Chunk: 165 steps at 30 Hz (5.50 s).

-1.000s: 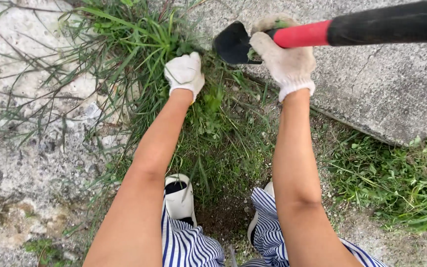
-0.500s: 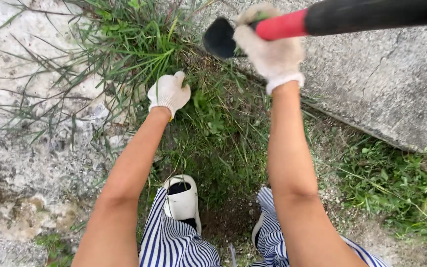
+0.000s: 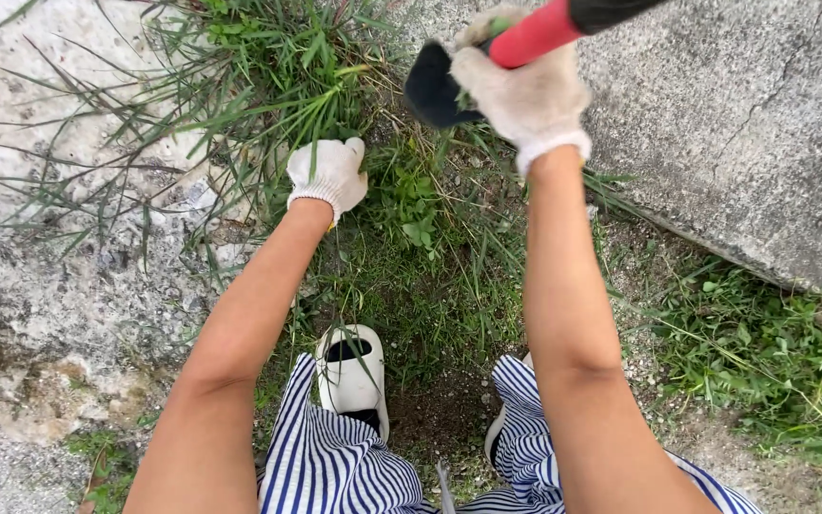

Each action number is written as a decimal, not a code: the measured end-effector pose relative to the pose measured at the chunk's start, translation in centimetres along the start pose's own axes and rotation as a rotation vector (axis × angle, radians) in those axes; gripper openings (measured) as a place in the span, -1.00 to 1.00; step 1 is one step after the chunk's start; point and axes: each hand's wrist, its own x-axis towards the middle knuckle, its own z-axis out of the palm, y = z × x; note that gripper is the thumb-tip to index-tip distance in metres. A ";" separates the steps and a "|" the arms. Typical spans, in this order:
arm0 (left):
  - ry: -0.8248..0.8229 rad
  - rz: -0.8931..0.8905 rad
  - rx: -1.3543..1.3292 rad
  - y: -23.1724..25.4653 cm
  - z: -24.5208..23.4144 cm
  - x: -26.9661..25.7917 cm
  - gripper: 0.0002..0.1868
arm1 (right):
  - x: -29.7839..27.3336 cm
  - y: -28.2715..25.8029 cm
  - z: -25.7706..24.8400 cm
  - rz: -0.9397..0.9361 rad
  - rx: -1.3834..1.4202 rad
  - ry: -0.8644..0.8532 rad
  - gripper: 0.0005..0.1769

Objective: Pulling weeds from the ground by hand and using a hand trowel.

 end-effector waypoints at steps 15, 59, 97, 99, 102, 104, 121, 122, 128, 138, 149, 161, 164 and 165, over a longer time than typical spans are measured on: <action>0.240 -0.125 -0.022 7.4 1.7 2.9 -0.27 | -2.1 -1.0 -3.2 -0.203 -0.159 -0.045 -0.85; -0.081 -0.033 -0.387 0.8 -0.8 1.8 -0.36 | 2.0 3.3 0.1 -0.140 -0.158 -0.002 -0.81; 0.411 -0.338 0.061 -1.0 -0.3 8.6 -0.16 | -0.6 -3.1 -2.1 -0.235 -0.036 0.212 -0.71; 0.364 -0.353 0.032 -1.9 -0.3 8.2 -0.41 | -0.8 -3.3 -1.3 -0.216 -0.122 0.327 -0.69; 0.274 -0.342 -0.049 -2.1 -1.8 6.6 -0.61 | 0.1 -0.4 2.7 -0.373 0.154 0.191 -0.77; 0.331 -0.292 -0.263 -2.8 -1.3 7.3 -0.72 | 1.7 3.3 7.2 -0.246 0.185 0.025 -0.85; 0.230 -0.301 -0.911 -6.3 1.7 7.9 -0.61 | 3.8 4.8 8.3 -0.317 -0.101 0.084 -0.80; 0.285 -0.289 -0.897 -7.0 2.3 8.6 -0.62 | 4.8 8.1 10.3 -0.495 -0.155 0.059 -0.91; -0.014 0.240 0.457 -11.5 10.2 5.9 -0.77 | 4.6 1.5 8.3 -0.098 -0.110 0.127 -0.71; 0.066 -0.446 -0.429 -3.3 -6.8 -2.9 -0.20 | 3.0 -0.1 8.4 -0.014 -0.261 0.164 -0.37; 0.238 -0.437 -0.348 -4.5 -0.8 3.4 -0.52 | 0.4 -2.9 2.0 0.069 -0.004 0.272 -0.53; 0.181 -0.292 -0.617 -6.5 -1.4 3.2 -0.57 | 3.5 2.5 6.7 -0.163 0.141 -0.018 -0.73; 0.148 -0.345 -0.852 -7.1 -0.7 3.7 -0.58 | 3.7 1.1 3.1 -0.192 0.225 0.125 -0.59; 0.140 -0.349 -0.853 -7.3 0.4 4.1 -0.58 | 2.8 -0.4 4.2 -0.184 0.224 0.123 -0.59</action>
